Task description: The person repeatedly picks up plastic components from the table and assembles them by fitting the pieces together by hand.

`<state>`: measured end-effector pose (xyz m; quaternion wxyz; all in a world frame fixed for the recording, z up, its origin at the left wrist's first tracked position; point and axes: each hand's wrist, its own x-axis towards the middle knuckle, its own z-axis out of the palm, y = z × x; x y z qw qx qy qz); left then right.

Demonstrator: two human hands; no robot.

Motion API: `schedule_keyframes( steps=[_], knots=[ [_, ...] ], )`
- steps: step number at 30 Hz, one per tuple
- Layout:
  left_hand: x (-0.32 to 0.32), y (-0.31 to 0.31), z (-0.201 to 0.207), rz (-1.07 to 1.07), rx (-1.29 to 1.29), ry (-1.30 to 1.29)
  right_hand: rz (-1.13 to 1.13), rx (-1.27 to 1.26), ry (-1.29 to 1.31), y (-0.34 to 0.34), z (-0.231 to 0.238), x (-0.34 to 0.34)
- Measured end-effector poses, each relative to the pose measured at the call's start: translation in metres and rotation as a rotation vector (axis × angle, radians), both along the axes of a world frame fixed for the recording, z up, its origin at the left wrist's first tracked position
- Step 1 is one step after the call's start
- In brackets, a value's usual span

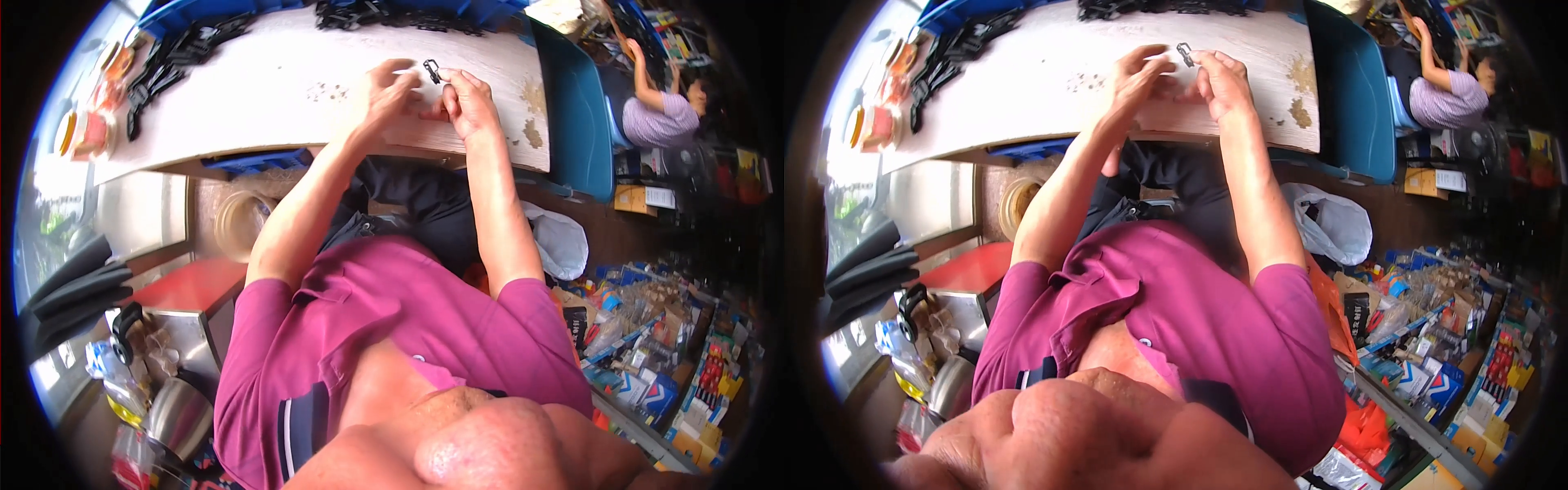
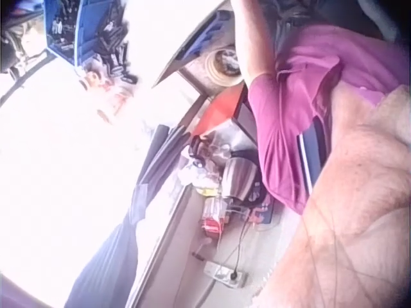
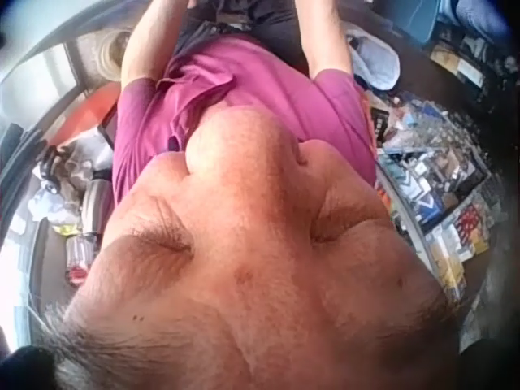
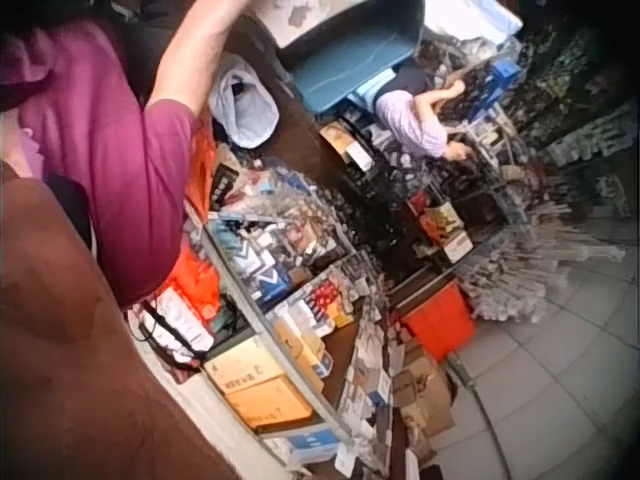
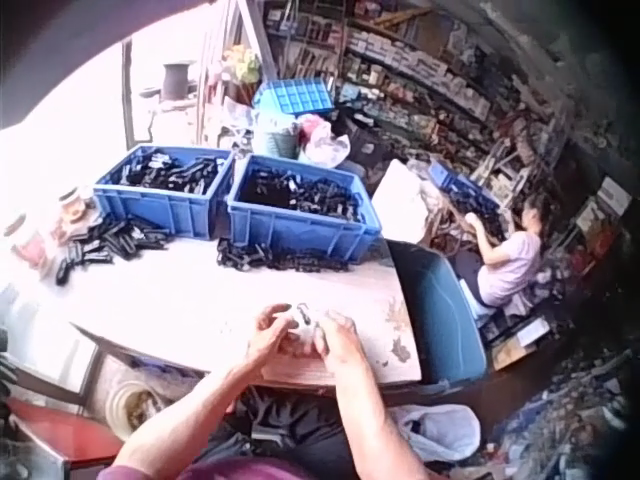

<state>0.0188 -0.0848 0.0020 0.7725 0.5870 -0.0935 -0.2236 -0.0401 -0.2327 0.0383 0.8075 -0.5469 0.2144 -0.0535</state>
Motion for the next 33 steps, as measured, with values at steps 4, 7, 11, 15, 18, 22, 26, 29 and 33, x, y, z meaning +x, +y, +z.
schedule_keyframes(
  steps=[4,7,11,15,18,22,26,29,33],
  knots=[
    [-0.014,-0.011,0.017,0.003,-0.061,0.013,-0.048,-0.153,-0.085,0.016,-0.013,-0.005],
    [-0.016,0.006,0.024,-0.085,-0.088,0.066,-0.004,-0.146,-0.074,0.024,-0.007,-0.011],
    [-0.016,0.023,0.023,-0.111,-0.117,0.063,-0.025,-0.141,-0.093,0.031,-0.006,-0.006],
    [-0.025,0.042,0.047,-0.168,0.011,0.067,0.033,-0.167,-0.073,0.025,-0.009,-0.006],
    [-0.021,0.047,0.030,-0.140,-0.066,0.062,0.117,-0.192,-0.043,0.035,-0.003,-0.007],
    [-0.026,0.062,0.032,-0.084,0.018,-0.006,0.194,-0.183,-0.016,0.042,0.000,-0.008],
    [0.005,0.114,0.001,0.317,0.302,-0.610,0.190,-0.115,-0.026,0.048,0.002,-0.012],
    [0.070,0.207,-0.006,0.853,0.677,-0.831,0.188,-0.071,-0.042,0.039,-0.004,-0.013],
    [0.137,0.346,-0.022,1.310,1.224,-0.962,0.214,-0.104,-0.038,0.048,-0.002,-0.011]
  ],
)
